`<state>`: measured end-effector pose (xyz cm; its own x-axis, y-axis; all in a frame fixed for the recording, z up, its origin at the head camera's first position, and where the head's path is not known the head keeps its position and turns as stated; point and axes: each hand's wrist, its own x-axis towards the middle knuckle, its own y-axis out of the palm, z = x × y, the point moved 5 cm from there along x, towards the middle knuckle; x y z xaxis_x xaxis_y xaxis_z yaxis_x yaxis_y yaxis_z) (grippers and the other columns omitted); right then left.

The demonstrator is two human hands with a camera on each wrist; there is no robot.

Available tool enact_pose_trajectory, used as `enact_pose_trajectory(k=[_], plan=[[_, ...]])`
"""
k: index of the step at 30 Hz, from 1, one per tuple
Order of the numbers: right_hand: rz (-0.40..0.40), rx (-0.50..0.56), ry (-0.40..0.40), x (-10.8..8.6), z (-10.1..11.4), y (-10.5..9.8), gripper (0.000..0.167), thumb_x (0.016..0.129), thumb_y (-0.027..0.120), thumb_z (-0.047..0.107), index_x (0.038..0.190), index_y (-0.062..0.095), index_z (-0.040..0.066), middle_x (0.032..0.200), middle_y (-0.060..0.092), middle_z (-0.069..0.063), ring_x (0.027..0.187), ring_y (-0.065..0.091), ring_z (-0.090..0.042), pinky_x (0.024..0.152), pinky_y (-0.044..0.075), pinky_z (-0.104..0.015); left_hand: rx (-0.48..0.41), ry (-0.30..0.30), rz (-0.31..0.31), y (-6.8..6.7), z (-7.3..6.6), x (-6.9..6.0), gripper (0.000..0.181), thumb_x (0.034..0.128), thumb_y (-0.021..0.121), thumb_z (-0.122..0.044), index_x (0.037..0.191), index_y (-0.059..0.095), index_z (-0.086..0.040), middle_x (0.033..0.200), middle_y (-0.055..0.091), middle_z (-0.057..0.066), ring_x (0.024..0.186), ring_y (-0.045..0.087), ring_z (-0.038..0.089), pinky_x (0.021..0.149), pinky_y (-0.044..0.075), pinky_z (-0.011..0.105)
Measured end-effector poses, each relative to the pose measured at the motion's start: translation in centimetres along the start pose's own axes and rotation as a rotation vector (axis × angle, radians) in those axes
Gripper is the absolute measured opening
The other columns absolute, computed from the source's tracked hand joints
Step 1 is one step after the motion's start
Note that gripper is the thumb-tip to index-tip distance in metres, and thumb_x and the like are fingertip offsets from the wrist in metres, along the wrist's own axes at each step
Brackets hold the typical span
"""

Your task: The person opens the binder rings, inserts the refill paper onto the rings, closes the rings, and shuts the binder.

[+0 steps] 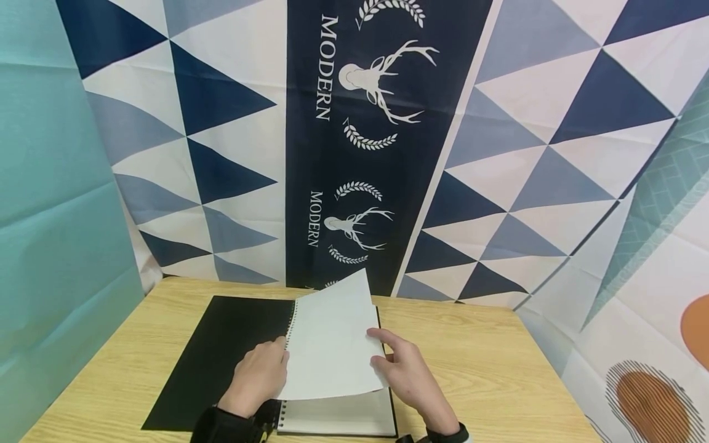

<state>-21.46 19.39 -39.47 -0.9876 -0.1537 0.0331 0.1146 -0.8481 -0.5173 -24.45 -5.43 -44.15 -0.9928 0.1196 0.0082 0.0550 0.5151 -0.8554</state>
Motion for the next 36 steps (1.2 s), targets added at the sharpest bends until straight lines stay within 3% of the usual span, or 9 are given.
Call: enact_pose_trajectory(k=[8,15,22,31,36], plan=[[0.005,-0.007,0.005,0.11,-0.13,0.02,0.048,0.093,0.056,-0.005,0.14,0.056,0.001,0.148,0.051,-0.029,0.085,0.073,-0.021,0.065,0.059,-0.03,-0.003,-0.02,0.036,0.81,0.29,0.33,0.039,0.1008,0.061,-0.013,0.135,0.059,0.006,0.124,0.068,0.022,0.088,0.064,0.024,0.071,0.054,0.043],[0.005,-0.018,0.009,-0.08,0.06,-0.2,0.047,0.093,0.057,-0.004,0.14,0.057,0.001,0.146,0.052,-0.029,0.087,0.074,-0.022,0.067,0.06,-0.032,0.004,-0.019,0.041,0.52,-0.01,0.14,0.04,0.1008,0.061,-0.013,0.135,0.058,0.006,0.127,0.067,0.023,0.092,0.067,0.026,0.075,0.057,0.047],[0.003,-0.034,0.004,-0.25,0.25,-0.24,0.047,0.092,0.058,-0.005,0.139,0.057,0.0,0.145,0.053,-0.029,0.09,0.074,-0.024,0.069,0.061,-0.033,-0.002,-0.025,0.049,0.38,-0.07,-0.06,0.04,0.1004,0.061,-0.013,0.135,0.058,0.006,0.125,0.068,0.023,0.085,0.064,0.024,0.069,0.053,0.041],[0.003,-0.053,0.026,-0.09,-0.1,-0.25,0.047,0.092,0.059,-0.003,0.139,0.058,0.001,0.147,0.052,-0.028,0.091,0.073,-0.024,0.071,0.06,-0.034,0.015,-0.025,0.053,0.71,0.06,0.11,0.041,0.1013,0.06,-0.014,0.137,0.058,0.005,0.13,0.066,0.023,0.104,0.069,0.032,0.086,0.056,0.055],[0.008,-0.06,0.038,-0.05,-0.23,-0.41,0.047,0.092,0.059,-0.003,0.138,0.058,0.0,0.146,0.052,-0.029,0.09,0.072,-0.023,0.072,0.059,-0.034,0.015,-0.017,0.048,0.73,-0.14,0.06,0.04,0.1007,0.061,-0.014,0.136,0.059,0.006,0.128,0.067,0.023,0.103,0.069,0.032,0.084,0.057,0.054]])
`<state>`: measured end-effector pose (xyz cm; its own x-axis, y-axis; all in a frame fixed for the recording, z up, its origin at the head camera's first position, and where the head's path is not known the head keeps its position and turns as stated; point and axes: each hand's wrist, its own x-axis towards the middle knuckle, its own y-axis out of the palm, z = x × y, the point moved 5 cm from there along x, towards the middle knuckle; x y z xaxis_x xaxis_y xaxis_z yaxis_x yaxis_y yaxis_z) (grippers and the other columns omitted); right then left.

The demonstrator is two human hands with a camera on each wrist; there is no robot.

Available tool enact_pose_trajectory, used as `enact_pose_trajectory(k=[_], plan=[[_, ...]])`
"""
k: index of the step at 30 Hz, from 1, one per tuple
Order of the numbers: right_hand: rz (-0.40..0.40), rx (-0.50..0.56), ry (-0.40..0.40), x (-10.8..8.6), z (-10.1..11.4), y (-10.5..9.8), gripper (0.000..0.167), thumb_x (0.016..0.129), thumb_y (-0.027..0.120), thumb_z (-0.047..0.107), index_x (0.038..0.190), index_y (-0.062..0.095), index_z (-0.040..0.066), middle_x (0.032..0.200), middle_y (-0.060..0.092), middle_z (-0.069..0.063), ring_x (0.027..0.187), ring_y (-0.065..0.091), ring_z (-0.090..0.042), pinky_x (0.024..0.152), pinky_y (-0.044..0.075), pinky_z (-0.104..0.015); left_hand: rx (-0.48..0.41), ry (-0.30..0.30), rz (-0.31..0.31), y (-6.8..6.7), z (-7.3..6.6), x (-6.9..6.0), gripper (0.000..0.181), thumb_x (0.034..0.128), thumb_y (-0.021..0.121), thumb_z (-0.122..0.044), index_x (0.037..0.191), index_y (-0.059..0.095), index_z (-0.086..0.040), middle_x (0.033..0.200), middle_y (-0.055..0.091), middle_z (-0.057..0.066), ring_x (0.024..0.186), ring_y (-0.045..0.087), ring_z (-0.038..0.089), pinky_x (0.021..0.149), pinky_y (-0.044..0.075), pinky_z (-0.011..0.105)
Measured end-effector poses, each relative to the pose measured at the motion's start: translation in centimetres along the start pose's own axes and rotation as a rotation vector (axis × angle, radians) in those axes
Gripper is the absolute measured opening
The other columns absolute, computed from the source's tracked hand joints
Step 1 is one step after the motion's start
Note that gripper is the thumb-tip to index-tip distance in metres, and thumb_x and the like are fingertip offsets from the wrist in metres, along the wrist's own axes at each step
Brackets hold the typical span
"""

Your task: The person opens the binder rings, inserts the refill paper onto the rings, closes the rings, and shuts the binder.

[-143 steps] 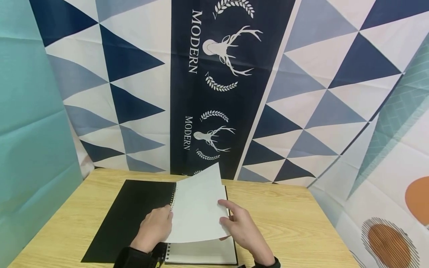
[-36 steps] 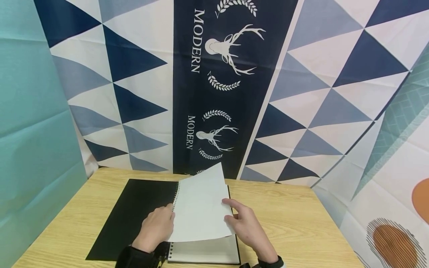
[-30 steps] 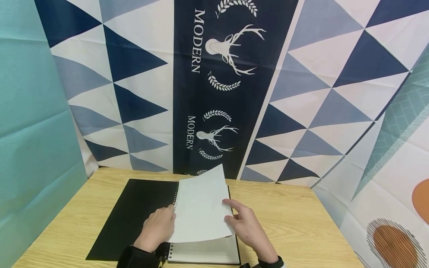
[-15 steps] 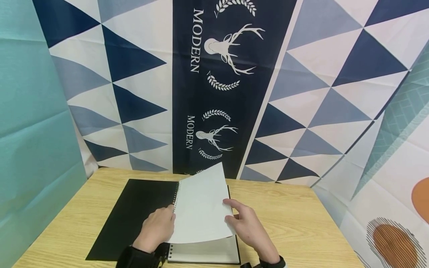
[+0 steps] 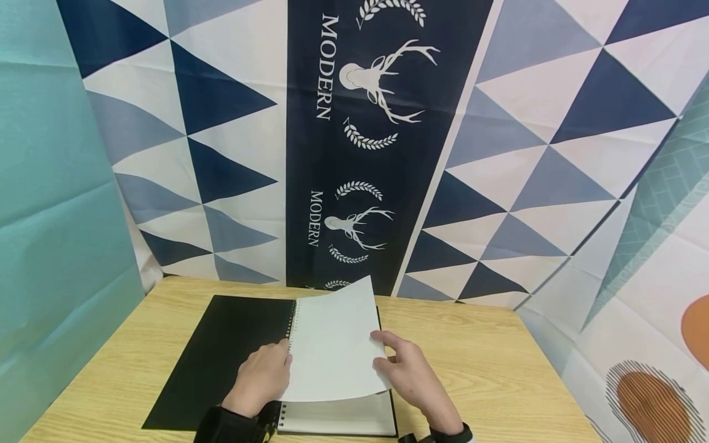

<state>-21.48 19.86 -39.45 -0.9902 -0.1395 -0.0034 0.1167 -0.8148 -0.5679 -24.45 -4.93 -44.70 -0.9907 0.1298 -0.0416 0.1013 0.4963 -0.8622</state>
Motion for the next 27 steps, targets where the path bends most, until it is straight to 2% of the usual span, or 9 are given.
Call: enact_pose_trajectory(k=[10,18,27], plan=[[-0.004,-0.03,0.014,0.1,-0.3,-0.2,0.045,0.091,0.061,-0.003,0.136,0.06,-0.001,0.143,0.054,-0.03,0.092,0.071,-0.025,0.074,0.059,-0.035,-0.002,0.013,-0.011,0.2,-0.1,0.1,0.037,0.0999,0.062,-0.013,0.132,0.061,0.005,0.12,0.069,0.022,0.084,0.065,0.024,0.068,0.054,0.043],[0.088,0.118,0.056,0.4,-1.1,0.5,0.049,0.094,0.054,-0.006,0.142,0.049,-0.011,0.14,0.05,-0.035,0.077,0.073,-0.022,0.056,0.06,-0.039,0.001,-0.008,0.001,0.5,0.0,0.1,0.038,0.0998,0.062,-0.013,0.133,0.06,0.006,0.121,0.069,0.022,0.088,0.067,0.025,0.073,0.057,0.046],[0.105,0.106,0.072,0.5,-1.7,0.6,0.047,0.094,0.056,-0.007,0.14,0.05,-0.012,0.136,0.053,-0.034,0.077,0.073,-0.021,0.054,0.06,-0.039,-0.003,-0.015,0.028,0.8,0.2,0.2,0.037,0.0992,0.063,-0.012,0.132,0.061,0.005,0.12,0.07,0.021,0.084,0.064,0.024,0.069,0.054,0.043]])
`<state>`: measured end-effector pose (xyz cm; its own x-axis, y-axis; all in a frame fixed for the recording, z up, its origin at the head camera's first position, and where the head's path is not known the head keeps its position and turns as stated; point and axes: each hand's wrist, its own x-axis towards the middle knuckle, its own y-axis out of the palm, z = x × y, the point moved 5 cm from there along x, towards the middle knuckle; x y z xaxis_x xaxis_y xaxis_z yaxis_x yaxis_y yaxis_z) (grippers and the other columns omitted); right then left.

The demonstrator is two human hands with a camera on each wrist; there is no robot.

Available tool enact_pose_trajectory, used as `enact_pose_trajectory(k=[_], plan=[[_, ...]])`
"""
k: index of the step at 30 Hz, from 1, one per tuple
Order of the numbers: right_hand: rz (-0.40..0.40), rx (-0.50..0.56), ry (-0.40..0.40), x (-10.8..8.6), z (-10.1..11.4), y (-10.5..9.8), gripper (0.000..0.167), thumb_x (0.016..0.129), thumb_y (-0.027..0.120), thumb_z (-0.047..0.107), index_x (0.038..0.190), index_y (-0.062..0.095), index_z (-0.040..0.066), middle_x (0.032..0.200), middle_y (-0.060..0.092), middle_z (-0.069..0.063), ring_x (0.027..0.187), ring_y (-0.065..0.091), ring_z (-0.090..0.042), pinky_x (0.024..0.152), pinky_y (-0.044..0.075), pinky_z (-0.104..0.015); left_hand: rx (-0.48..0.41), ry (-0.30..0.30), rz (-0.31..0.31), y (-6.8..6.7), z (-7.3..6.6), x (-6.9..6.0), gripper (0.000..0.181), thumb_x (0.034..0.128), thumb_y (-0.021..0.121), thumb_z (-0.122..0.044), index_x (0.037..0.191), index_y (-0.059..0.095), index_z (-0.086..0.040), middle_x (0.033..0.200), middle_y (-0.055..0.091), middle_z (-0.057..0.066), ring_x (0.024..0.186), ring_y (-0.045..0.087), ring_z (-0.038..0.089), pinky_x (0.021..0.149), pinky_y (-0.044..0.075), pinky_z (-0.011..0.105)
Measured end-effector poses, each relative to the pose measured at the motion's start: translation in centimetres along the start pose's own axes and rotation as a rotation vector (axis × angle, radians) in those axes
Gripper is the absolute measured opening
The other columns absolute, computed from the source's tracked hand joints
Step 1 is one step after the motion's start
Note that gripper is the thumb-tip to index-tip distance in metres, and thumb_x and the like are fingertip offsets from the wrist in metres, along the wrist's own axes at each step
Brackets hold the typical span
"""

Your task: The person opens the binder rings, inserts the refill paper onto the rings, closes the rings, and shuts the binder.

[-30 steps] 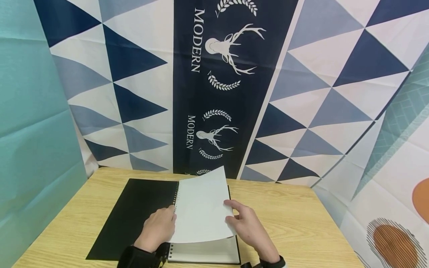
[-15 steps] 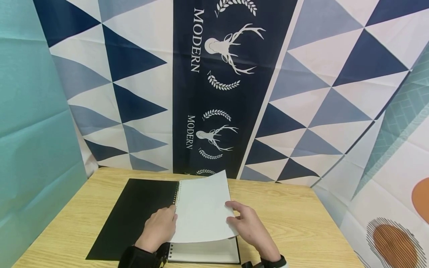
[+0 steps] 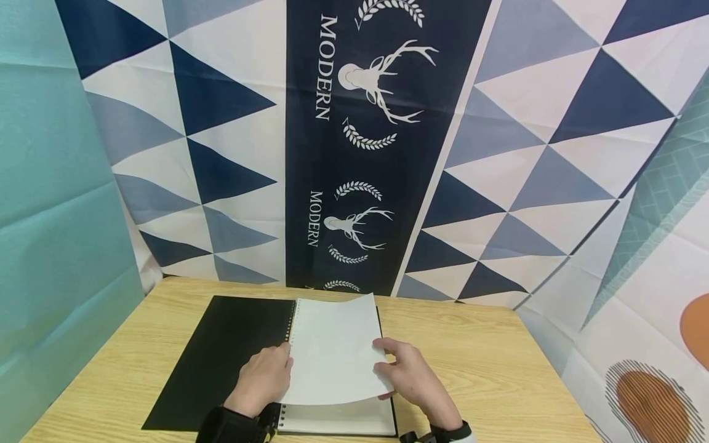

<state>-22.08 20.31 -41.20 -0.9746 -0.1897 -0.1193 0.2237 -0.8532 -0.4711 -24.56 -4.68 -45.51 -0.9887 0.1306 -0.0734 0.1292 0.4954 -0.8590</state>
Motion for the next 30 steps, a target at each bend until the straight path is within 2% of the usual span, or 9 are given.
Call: enact_pose_trajectory(k=[8,13,15,20,26,30], plan=[[-0.017,-0.007,0.003,-0.1,0.1,-0.1,0.048,0.094,0.056,-0.007,0.142,0.049,-0.011,0.138,0.052,-0.034,0.075,0.074,-0.021,0.055,0.06,-0.038,-0.007,0.014,0.024,0.5,0.1,0.1,0.029,0.1,0.061,-0.012,0.125,0.064,0.003,0.105,0.071,0.016,0.071,0.057,0.021,0.059,0.042,0.036],[-0.057,-0.095,-0.017,-0.2,0.6,-0.3,0.047,0.093,0.06,-0.005,0.139,0.055,-0.007,0.139,0.056,-0.031,0.083,0.072,-0.021,0.065,0.06,-0.036,-0.01,0.009,0.047,0.7,0.3,0.0,0.026,0.0998,0.062,-0.012,0.122,0.065,0.0,0.099,0.07,0.013,0.069,0.055,0.02,0.058,0.04,0.036],[-0.069,-0.126,-0.032,-0.3,0.8,-0.3,0.045,0.092,0.061,-0.004,0.137,0.058,-0.006,0.138,0.058,-0.03,0.084,0.071,-0.02,0.066,0.058,-0.032,-0.003,0.007,0.052,0.7,0.4,0.0,0.025,0.0996,0.062,-0.012,0.122,0.065,-0.002,0.1,0.07,0.012,0.07,0.054,0.021,0.059,0.041,0.036],[-0.074,-0.131,-0.042,-0.3,0.9,-0.3,0.043,0.091,0.061,-0.005,0.135,0.06,-0.006,0.134,0.06,-0.029,0.077,0.068,-0.019,0.055,0.053,-0.03,0.001,0.015,0.047,0.6,0.5,-0.1,0.025,0.1002,0.061,-0.012,0.123,0.066,-0.003,0.107,0.071,0.013,0.073,0.054,0.021,0.062,0.043,0.038],[-0.09,-0.133,-0.019,-0.1,0.4,-0.4,0.042,0.092,0.06,-0.005,0.134,0.06,-0.007,0.134,0.059,-0.031,0.08,0.069,-0.02,0.058,0.057,-0.032,-0.031,0.034,0.05,0.8,0.4,-0.1,0.026,0.1015,0.057,-0.011,0.125,0.066,-0.003,0.109,0.072,0.014,0.07,0.055,0.019,0.06,0.041,0.036],[-0.091,-0.133,-0.017,0.0,0.3,-0.3,0.041,0.092,0.06,-0.006,0.133,0.061,-0.007,0.134,0.06,-0.03,0.082,0.07,-0.021,0.058,0.057,-0.032,-0.022,0.026,0.055,0.7,0.5,-0.1,0.029,0.1014,0.057,-0.012,0.128,0.065,-0.003,0.117,0.072,0.016,0.077,0.059,0.02,0.066,0.051,0.043]])
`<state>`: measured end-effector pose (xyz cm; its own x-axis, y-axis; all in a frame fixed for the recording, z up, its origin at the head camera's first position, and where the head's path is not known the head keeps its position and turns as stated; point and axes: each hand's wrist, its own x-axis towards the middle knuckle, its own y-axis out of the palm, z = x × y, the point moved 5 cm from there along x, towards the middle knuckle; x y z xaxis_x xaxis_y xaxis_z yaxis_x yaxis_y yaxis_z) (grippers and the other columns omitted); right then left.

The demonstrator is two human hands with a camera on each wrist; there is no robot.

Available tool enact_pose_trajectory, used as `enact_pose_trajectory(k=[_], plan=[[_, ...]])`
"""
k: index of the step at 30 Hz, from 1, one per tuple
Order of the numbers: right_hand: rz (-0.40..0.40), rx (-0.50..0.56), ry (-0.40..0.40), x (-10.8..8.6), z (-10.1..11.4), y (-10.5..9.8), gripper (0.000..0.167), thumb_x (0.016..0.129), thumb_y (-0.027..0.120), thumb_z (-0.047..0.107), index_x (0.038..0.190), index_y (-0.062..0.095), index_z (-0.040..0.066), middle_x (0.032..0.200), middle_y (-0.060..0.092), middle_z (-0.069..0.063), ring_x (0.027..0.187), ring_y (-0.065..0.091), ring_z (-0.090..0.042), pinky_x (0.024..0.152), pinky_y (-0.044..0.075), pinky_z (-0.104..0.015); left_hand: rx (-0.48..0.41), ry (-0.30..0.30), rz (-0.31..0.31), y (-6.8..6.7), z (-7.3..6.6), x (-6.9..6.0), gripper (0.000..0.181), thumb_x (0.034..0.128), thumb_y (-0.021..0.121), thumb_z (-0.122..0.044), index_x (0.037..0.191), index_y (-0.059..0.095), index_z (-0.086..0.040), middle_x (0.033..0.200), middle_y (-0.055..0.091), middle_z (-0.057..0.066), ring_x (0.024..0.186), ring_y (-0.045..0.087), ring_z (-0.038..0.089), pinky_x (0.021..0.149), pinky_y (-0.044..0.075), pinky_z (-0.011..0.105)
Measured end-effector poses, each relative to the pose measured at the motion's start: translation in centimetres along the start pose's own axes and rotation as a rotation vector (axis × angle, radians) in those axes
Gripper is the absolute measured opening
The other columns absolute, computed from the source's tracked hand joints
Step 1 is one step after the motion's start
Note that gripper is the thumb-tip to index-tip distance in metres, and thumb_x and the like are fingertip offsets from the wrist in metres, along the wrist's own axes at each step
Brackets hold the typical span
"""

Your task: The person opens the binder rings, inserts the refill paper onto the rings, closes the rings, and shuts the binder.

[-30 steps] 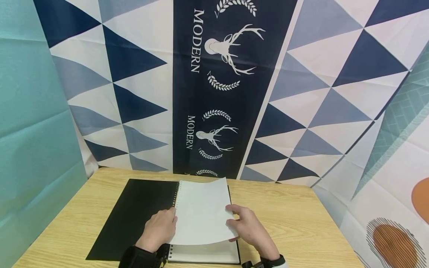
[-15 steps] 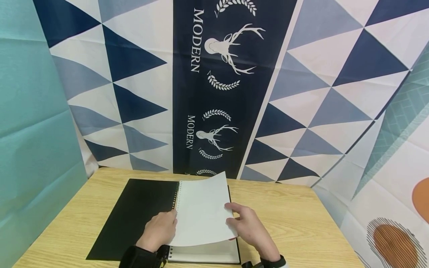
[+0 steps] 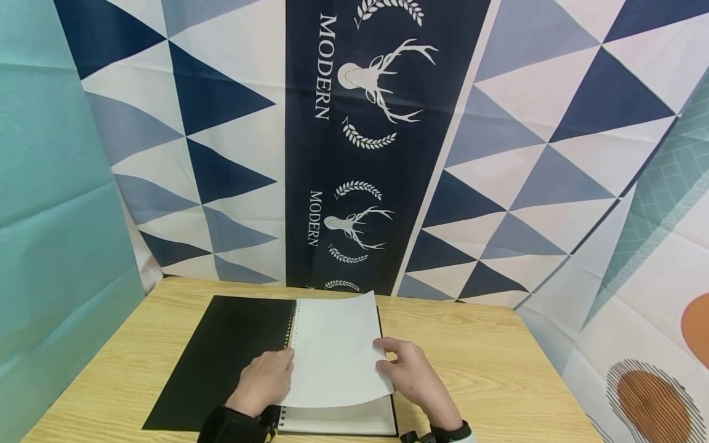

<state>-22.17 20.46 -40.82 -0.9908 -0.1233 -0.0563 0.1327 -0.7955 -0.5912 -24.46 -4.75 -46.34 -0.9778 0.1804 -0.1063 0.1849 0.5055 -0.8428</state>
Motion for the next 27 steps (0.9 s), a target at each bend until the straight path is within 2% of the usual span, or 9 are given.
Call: enact_pose_trajectory(k=[3,7,10,14,17,19,21,24,27], plan=[[0.011,-0.003,-0.005,0.0,0.1,0.1,0.041,0.092,0.06,-0.005,0.132,0.062,-0.007,0.135,0.061,-0.03,0.083,0.069,-0.02,0.056,0.054,-0.03,0.021,-0.009,-0.003,-0.2,0.2,0.0,0.031,0.101,0.059,-0.013,0.13,0.065,-0.004,0.121,0.071,0.016,0.082,0.062,0.021,0.073,0.054,0.049],[0.025,-0.003,-0.009,-0.1,0.3,0.2,0.041,0.092,0.06,-0.005,0.133,0.062,-0.007,0.135,0.062,-0.029,0.079,0.067,-0.019,0.051,0.049,-0.029,0.028,-0.003,-0.011,-0.3,0.5,0.0,0.029,0.1007,0.059,-0.014,0.128,0.066,-0.004,0.116,0.072,0.014,0.078,0.058,0.02,0.068,0.05,0.045],[0.025,0.013,-0.009,-0.2,0.3,0.1,0.041,0.092,0.059,-0.005,0.133,0.061,-0.008,0.133,0.063,-0.029,0.078,0.069,-0.018,0.053,0.053,-0.029,0.02,0.008,-0.018,-0.3,0.4,0.1,0.029,0.1003,0.06,-0.015,0.127,0.065,-0.003,0.107,0.071,0.013,0.075,0.054,0.021,0.064,0.045,0.041],[0.009,0.031,-0.008,-0.3,0.1,-0.1,0.041,0.092,0.059,-0.006,0.133,0.061,-0.008,0.132,0.063,-0.028,0.079,0.071,-0.019,0.057,0.058,-0.032,0.022,0.025,-0.045,-0.2,0.3,0.2,0.034,0.1003,0.06,-0.017,0.13,0.064,-0.001,0.107,0.067,0.015,0.081,0.057,0.022,0.069,0.05,0.045],[-0.003,0.033,-0.005,-0.2,-0.1,-0.2,0.041,0.092,0.06,-0.006,0.133,0.061,-0.007,0.132,0.063,-0.028,0.079,0.071,-0.02,0.057,0.057,-0.033,0.019,0.05,-0.06,-0.1,0.1,0.3,0.036,0.1,0.06,-0.017,0.133,0.063,-0.001,0.114,0.065,0.019,0.083,0.057,0.023,0.07,0.051,0.044],[-0.002,0.037,0.0,-0.2,-0.2,-0.2,0.041,0.092,0.06,-0.005,0.133,0.061,-0.008,0.131,0.063,-0.028,0.079,0.071,-0.02,0.056,0.058,-0.033,0.011,0.068,-0.054,0.1,0.0,0.4,0.035,0.0995,0.062,-0.017,0.131,0.063,-0.002,0.113,0.063,0.019,0.082,0.054,0.022,0.067,0.048,0.041],[0.002,0.043,0.008,-0.1,-0.3,-0.2,0.041,0.093,0.06,-0.005,0.133,0.06,-0.009,0.13,0.064,-0.029,0.079,0.072,-0.021,0.056,0.058,-0.033,-0.003,0.093,-0.043,0.3,-0.1,0.5,0.026,0.0992,0.062,-0.016,0.122,0.065,-0.003,0.111,0.061,0.017,0.083,0.051,0.023,0.066,0.044,0.04],[0.021,0.059,0.02,0.0,-0.6,-0.1,0.041,0.094,0.059,-0.004,0.134,0.059,-0.011,0.128,0.064,-0.03,0.08,0.073,-0.023,0.055,0.059,-0.035,-0.02,0.13,-0.028,0.6,-0.3,0.7,0.019,0.0999,0.063,-0.016,0.116,0.064,-0.007,0.118,0.06,0.017,0.093,0.053,0.027,0.072,0.045,0.042],[0.047,0.08,0.022,0.2,-0.8,0.0,0.04,0.095,0.059,-0.002,0.134,0.057,-0.013,0.128,0.063,-0.033,0.08,0.074,-0.024,0.054,0.06,-0.037,-0.02,0.151,-0.049,0.7,-0.4,0.9,0.027,0.0997,0.064,-0.017,0.123,0.064,-0.004,0.132,0.058,0.02,0.108,0.055,0.032,0.086,0.051,0.048]])
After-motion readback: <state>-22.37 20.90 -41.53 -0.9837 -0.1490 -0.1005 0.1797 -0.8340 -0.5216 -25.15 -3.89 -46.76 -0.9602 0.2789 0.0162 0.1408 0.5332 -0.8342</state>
